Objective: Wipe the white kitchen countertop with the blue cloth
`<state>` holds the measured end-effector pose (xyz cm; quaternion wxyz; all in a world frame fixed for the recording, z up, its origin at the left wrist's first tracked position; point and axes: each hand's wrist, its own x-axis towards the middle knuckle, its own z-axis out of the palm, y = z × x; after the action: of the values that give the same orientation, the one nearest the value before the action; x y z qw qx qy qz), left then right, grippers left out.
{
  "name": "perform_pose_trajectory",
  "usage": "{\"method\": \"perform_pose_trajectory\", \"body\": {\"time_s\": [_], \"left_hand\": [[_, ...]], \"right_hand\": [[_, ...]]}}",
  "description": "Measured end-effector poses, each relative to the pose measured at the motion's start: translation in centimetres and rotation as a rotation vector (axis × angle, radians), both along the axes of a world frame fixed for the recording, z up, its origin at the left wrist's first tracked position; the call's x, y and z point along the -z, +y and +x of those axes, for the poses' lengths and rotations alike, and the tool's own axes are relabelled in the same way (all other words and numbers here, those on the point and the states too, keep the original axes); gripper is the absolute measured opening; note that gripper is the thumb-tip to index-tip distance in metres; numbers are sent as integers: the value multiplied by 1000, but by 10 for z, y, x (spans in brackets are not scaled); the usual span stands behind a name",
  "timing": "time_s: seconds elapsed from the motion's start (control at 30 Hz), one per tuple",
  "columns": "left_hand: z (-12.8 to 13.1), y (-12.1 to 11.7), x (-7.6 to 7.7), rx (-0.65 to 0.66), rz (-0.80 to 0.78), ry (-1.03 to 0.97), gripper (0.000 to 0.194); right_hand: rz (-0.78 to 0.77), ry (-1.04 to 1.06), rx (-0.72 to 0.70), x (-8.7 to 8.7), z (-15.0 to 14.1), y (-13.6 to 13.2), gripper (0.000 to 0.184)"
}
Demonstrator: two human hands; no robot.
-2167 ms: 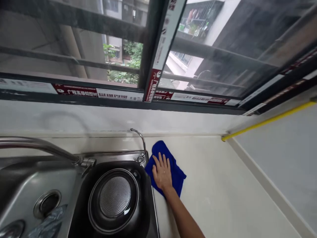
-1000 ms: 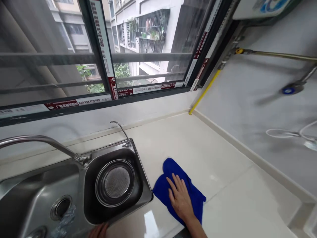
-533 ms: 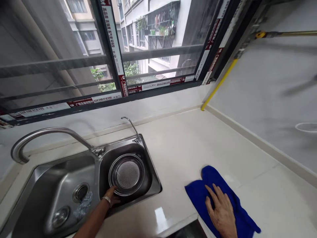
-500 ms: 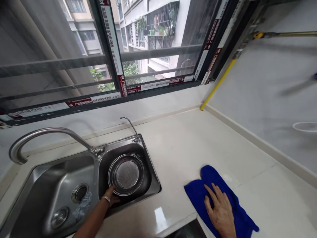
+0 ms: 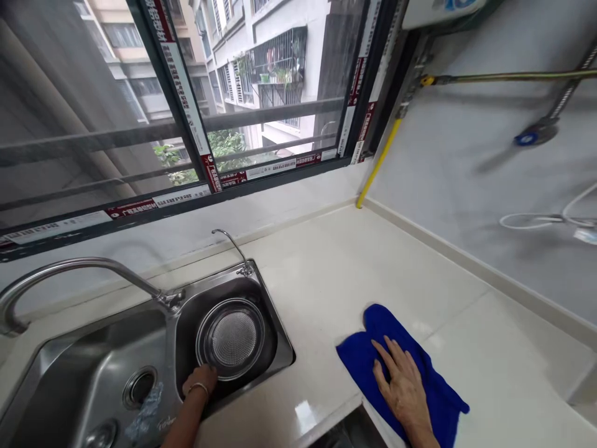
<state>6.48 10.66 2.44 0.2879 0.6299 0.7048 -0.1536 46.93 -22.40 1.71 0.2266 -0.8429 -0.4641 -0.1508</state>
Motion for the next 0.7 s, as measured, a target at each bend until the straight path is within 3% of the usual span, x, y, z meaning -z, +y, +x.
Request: {"method": "perform_pose_trajectory", "body": {"time_s": [0.17,0.43,0.7], "left_hand": [[8,4,0,-115,82,-18,61],[0,19,4,-250,-3,4,62],[-11,32,15,-105,-60,-114,24]], "right_hand": [[12,3,-5,3,2,0,50],[23,-20,-13,7,6,1,50],[21,-65,-3,12,8,5,49]]}}
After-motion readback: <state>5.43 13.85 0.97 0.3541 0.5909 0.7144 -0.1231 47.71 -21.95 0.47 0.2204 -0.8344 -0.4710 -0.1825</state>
